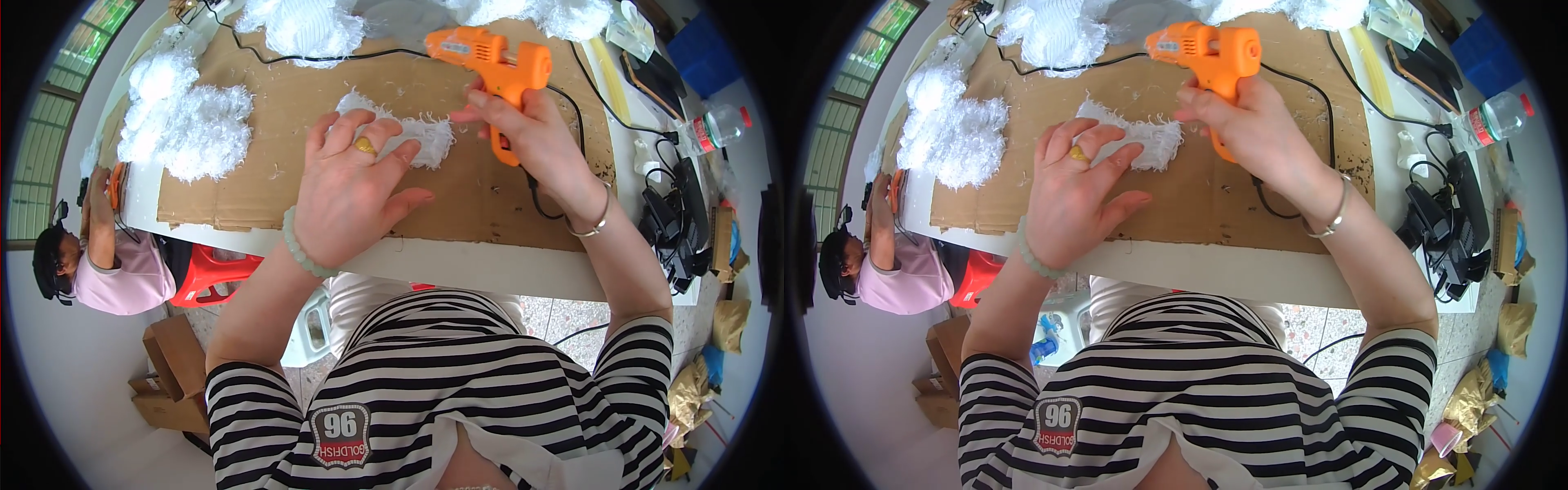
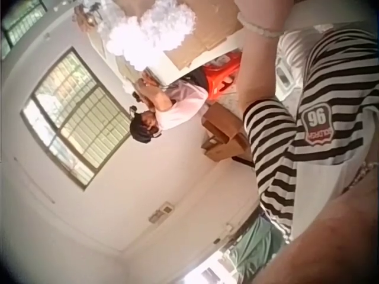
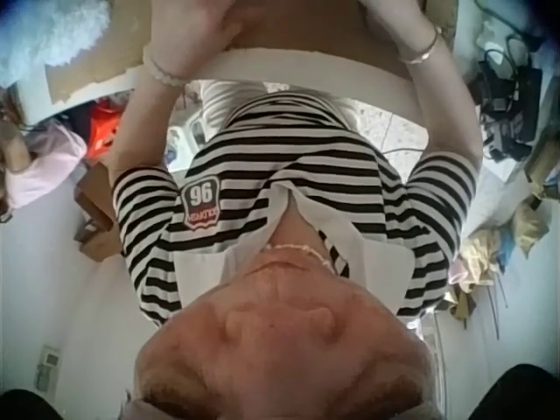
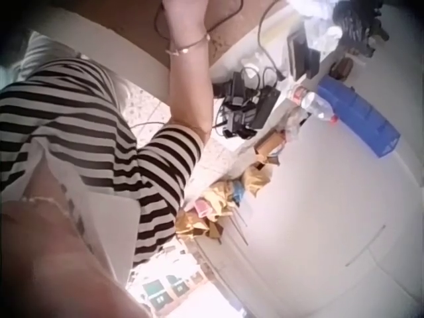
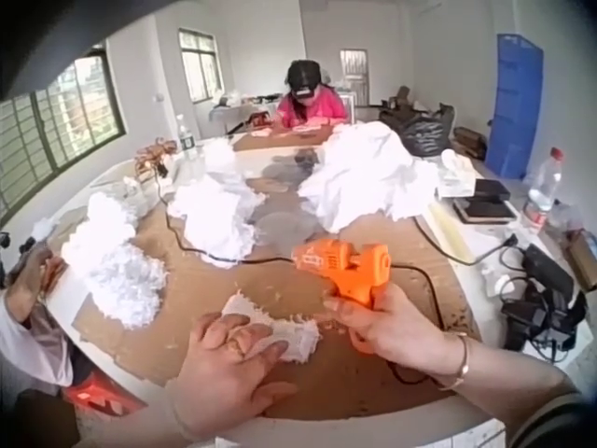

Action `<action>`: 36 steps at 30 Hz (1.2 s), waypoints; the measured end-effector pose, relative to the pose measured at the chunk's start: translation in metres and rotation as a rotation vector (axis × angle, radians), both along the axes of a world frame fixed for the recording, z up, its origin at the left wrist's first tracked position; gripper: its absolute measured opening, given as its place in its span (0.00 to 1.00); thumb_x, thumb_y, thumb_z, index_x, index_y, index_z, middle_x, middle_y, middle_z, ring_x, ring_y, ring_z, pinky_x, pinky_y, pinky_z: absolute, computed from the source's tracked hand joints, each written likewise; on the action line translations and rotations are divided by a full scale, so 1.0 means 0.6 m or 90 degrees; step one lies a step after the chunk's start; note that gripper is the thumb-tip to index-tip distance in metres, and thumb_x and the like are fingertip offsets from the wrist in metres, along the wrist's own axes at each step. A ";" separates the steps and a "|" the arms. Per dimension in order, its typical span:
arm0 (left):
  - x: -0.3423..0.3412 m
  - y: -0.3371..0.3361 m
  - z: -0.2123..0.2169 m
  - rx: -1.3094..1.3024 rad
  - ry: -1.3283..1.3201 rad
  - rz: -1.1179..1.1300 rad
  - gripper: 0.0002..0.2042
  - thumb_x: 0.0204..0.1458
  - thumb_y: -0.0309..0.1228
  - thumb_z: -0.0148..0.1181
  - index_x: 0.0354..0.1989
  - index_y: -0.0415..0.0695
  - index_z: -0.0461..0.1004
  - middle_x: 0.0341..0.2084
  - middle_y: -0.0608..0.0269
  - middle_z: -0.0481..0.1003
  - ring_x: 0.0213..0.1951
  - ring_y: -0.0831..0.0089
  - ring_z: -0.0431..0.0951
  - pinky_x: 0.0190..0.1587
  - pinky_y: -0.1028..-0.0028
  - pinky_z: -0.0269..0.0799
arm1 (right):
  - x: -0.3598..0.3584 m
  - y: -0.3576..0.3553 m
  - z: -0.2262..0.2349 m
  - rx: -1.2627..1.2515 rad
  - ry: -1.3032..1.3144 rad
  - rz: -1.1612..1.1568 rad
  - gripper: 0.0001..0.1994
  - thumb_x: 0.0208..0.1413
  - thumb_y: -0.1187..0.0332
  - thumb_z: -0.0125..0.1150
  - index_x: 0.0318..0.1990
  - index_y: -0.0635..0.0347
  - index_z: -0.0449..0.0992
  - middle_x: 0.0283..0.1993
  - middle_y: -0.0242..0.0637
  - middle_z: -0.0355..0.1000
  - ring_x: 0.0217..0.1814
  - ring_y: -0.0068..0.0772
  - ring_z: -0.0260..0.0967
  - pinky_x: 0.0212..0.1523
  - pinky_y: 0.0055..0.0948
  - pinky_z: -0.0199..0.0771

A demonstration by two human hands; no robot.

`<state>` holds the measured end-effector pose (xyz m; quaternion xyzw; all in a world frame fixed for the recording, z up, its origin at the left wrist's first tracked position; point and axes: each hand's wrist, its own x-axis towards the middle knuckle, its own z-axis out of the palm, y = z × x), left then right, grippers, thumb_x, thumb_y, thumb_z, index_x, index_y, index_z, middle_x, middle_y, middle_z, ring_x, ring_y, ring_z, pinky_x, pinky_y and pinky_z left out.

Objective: Assembling soft toys by gluing synthetic stuffing onto cloth cutouts using a hot glue gun.

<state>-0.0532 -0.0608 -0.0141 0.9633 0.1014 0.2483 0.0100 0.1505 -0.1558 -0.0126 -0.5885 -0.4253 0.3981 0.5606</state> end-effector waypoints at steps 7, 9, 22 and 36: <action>-0.021 -0.024 -0.002 -0.015 0.045 -0.027 0.19 0.32 0.38 0.69 0.35 0.46 0.77 0.38 0.63 0.71 0.46 0.62 0.67 0.52 0.56 0.58 | -0.015 -0.021 -0.006 -0.073 0.006 0.066 0.14 0.59 0.63 0.54 0.47 0.62 0.67 0.43 0.31 0.68 0.42 0.25 0.73 0.33 0.21 0.69; -0.019 -0.017 -0.009 -0.012 0.038 -0.018 0.18 0.31 0.37 0.69 0.34 0.46 0.76 0.37 0.63 0.71 0.45 0.62 0.68 0.51 0.57 0.59 | -0.018 -0.016 -0.011 -0.076 0.009 0.090 0.14 0.59 0.63 0.54 0.47 0.62 0.67 0.43 0.31 0.68 0.41 0.25 0.73 0.32 0.21 0.71; 0.029 0.032 -0.039 -0.052 -0.097 -0.007 0.06 0.35 0.25 0.64 0.23 0.44 0.73 0.28 0.66 0.73 0.36 0.64 0.73 0.41 0.65 0.66 | -0.018 -0.004 -0.017 -0.062 0.058 0.084 0.16 0.59 0.61 0.55 0.47 0.63 0.67 0.44 0.32 0.68 0.43 0.27 0.73 0.35 0.22 0.70; 0.047 0.051 -0.038 -0.138 -0.041 0.057 0.03 0.34 0.24 0.59 0.14 0.43 0.71 0.23 0.64 0.73 0.28 0.62 0.73 0.33 0.66 0.69 | -0.024 -0.002 0.006 -0.099 0.073 0.086 0.16 0.58 0.61 0.55 0.46 0.64 0.69 0.42 0.32 0.70 0.42 0.24 0.73 0.35 0.21 0.70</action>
